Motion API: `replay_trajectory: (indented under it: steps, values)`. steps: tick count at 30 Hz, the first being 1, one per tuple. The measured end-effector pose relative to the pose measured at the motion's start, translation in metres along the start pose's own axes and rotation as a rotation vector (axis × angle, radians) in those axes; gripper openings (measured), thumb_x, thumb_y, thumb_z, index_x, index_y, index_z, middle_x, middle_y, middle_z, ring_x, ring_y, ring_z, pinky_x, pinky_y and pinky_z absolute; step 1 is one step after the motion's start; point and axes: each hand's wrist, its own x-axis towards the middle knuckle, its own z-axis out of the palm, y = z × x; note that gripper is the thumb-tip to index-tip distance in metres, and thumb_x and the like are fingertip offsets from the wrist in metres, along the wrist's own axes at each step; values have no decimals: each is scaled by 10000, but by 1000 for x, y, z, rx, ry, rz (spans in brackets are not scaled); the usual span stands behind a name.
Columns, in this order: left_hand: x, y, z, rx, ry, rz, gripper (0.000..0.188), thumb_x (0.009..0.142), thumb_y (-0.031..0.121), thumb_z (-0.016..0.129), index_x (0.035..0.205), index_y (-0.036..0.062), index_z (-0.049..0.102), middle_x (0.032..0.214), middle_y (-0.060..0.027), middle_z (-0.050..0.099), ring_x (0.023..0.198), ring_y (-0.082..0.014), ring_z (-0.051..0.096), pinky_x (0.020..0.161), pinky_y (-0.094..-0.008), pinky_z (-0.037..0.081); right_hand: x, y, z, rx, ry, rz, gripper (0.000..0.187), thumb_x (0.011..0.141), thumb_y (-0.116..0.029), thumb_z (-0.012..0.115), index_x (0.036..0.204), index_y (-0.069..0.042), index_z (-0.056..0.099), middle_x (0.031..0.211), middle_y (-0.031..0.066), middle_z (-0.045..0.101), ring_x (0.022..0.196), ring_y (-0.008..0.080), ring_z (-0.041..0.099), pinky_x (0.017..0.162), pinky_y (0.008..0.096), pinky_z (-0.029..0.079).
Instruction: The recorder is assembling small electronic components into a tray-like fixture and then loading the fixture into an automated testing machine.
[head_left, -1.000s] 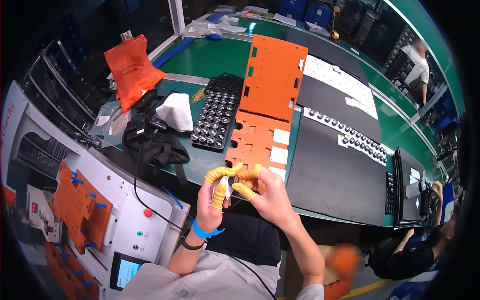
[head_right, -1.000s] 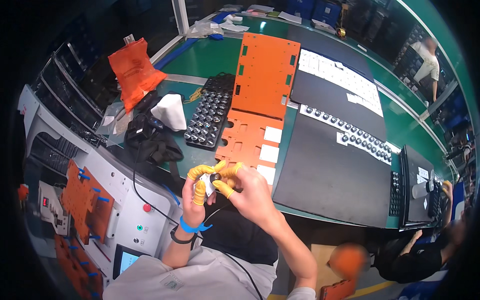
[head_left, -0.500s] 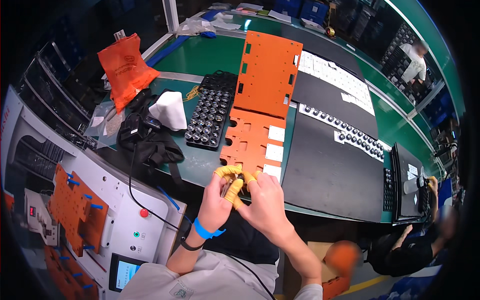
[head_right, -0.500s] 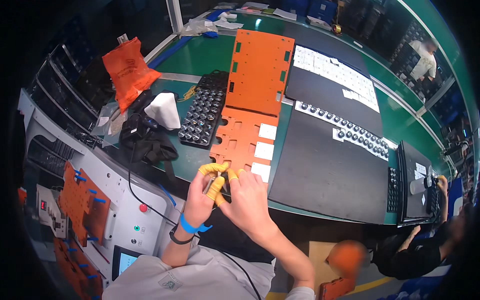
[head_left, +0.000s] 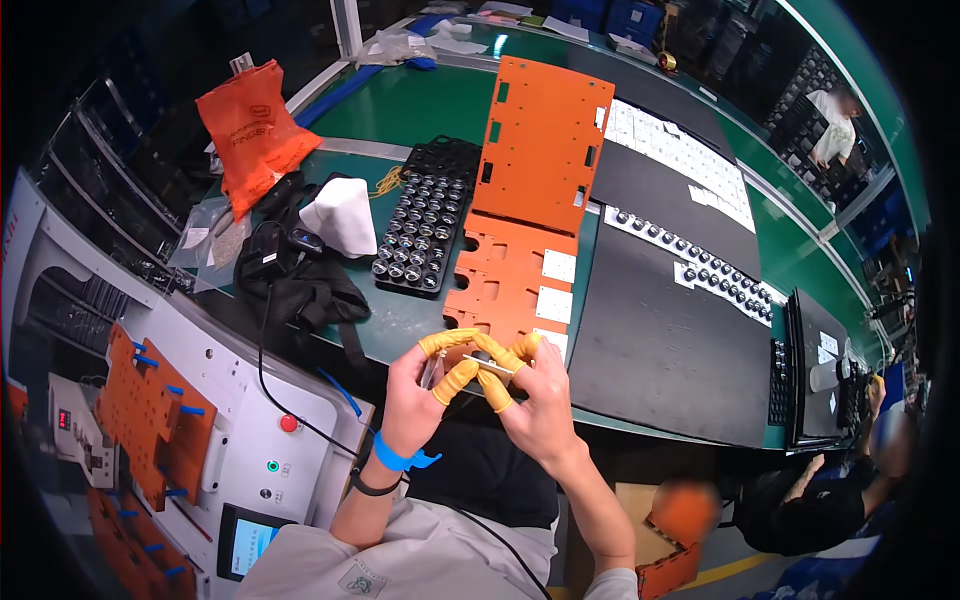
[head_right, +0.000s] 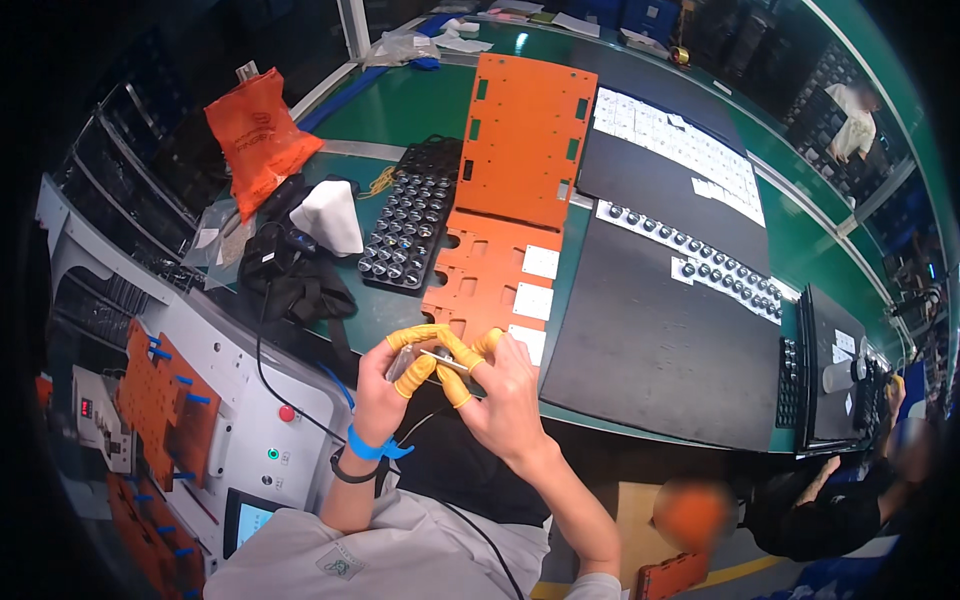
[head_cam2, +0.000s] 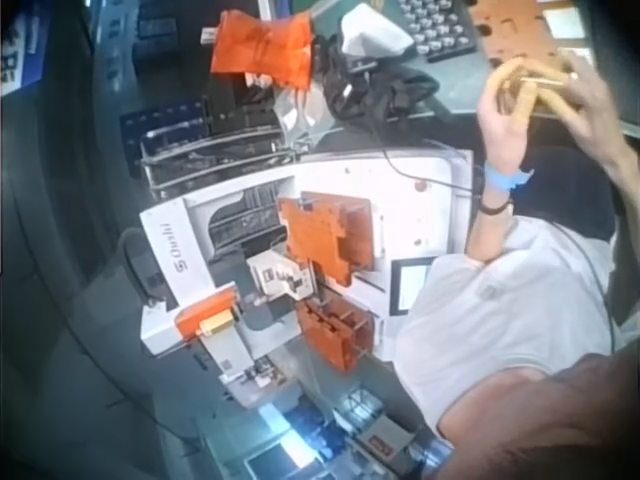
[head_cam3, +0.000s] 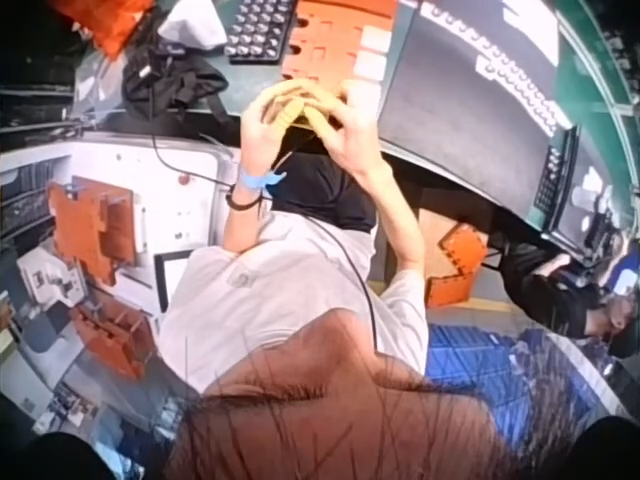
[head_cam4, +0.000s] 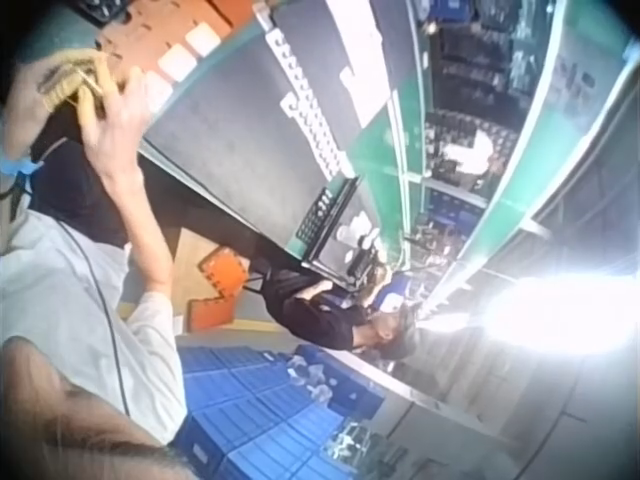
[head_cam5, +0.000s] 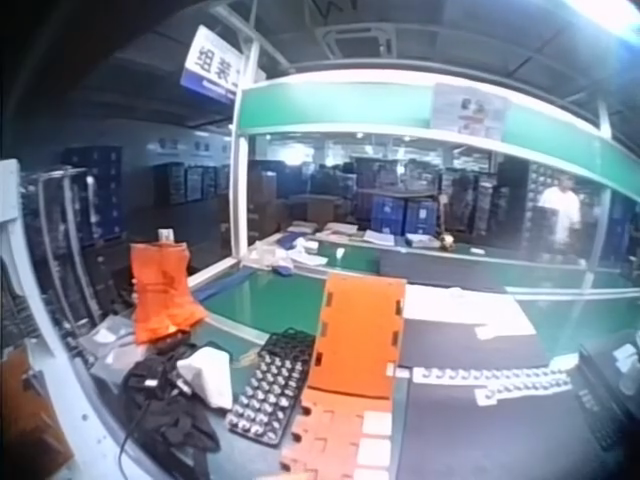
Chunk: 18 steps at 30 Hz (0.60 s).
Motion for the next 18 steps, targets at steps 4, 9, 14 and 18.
replay_trajectory:
  steps: [4,9,14,18]
  values:
    - [-4,-2,-6,89,-28,56,334,938,176,747,1190,-27,665,1125,-42,691,969,-83,605,851,-231,489,2,-1,4,87,-40,-29,367,812,-113,751,1155,10,713,837,122,502,768,301,492,716,402,391]
    - [10,1,-16,336,108,121,246,916,159,759,1058,-30,691,964,-65,713,868,-100,620,779,-266,509,0,10,12,127,-6,12,428,837,-67,721,1258,-5,674,820,119,506,759,293,485,728,394,389]
    - [32,4,-43,883,269,46,244,892,187,727,982,-39,712,951,-199,707,860,-405,669,746,-412,526,-2,14,2,137,165,64,396,845,-22,707,1240,-12,690,755,110,535,747,287,502,714,382,433]
    - [42,2,-35,1030,239,6,282,888,239,716,971,-30,719,949,-200,706,895,-409,672,777,-453,527,-2,15,1,137,144,90,389,843,-20,710,1232,-9,694,733,99,525,741,279,499,711,377,429]
